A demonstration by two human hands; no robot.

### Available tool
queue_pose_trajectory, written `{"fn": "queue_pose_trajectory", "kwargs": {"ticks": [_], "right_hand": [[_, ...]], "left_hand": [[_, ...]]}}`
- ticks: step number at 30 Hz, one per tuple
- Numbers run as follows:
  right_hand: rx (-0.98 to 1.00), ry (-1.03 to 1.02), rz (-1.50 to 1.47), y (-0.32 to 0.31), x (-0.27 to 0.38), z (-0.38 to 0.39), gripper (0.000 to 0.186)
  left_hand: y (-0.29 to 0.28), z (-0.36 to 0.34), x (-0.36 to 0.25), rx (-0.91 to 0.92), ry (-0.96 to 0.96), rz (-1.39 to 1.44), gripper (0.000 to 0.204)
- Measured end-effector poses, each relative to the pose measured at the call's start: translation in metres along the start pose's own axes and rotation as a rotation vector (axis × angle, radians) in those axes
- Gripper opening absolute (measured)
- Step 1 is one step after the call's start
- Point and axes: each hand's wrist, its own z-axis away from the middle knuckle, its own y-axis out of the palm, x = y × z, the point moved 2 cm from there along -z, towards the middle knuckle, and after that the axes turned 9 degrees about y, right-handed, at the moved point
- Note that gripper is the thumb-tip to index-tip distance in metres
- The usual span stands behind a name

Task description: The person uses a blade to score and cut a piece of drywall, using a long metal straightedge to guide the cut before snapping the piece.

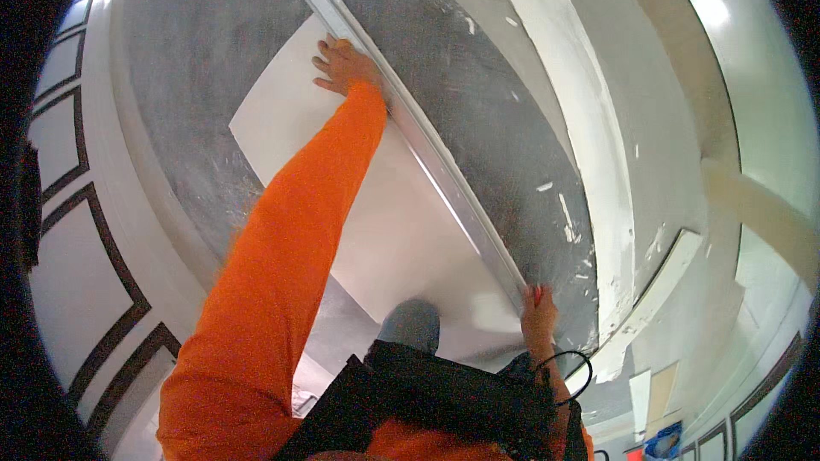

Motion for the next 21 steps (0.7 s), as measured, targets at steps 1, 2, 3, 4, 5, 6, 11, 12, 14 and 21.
{"fn": "queue_pose_trajectory", "kwargs": {"ticks": [1, 2, 3, 4, 5, 6, 11, 12, 14, 21], "right_hand": [[0.047, -0.051, -0.007, -0.007, 0.039, -0.009, 0.035], [0.097, -0.101, -0.013, -0.010, 0.078, -0.020, 0.038], [0.088, -0.286, -0.026, -0.009, 0.119, -0.037, 0.038], [0.079, -0.466, -0.034, -0.009, 0.163, -0.054, 0.039], [0.122, -0.618, -0.099, -0.015, 0.214, -0.065, 0.034], [0.090, -0.700, -0.083, -0.015, 0.261, -0.077, 0.033], [0.105, -0.764, 0.085, -0.001, 0.481, -0.126, 0.032], [0.158, -0.700, 0.128, 0.003, 0.511, -0.137, 0.031], [0.140, -0.730, 0.075, 0.019, 0.552, -0.144, 0.029], [-0.027, -1.236, 0.667, 0.058, 0.610, -0.153, 0.024]], "left_hand": [[0.000, 0.003, 0.000, 0.011, -0.008, -0.004, 0.047], [-0.002, 0.005, 0.001, 0.022, -0.017, -0.009, 0.046], [-0.006, 0.003, 0.002, 0.022, -0.019, -0.007, 0.047], [-0.006, 0.003, 0.003, 0.028, -0.024, -0.001, 0.047], [-0.006, 0.002, 0.003, 0.034, -0.027, 0.006, 0.047], [-0.007, 0.000, 0.004, 0.038, -0.023, -0.022, 0.048], [0.001, -0.005, 0.004, 0.043, 0.001, -0.083, 0.049], [0.005, -0.004, -0.002, 0.064, -0.005, -0.064, 0.049], [0.003, -0.003, -0.002, 0.102, -0.025, -0.053, 0.050], [0.001, -0.003, 0.007, 0.079, 0.010, -0.033, 0.051]]}}
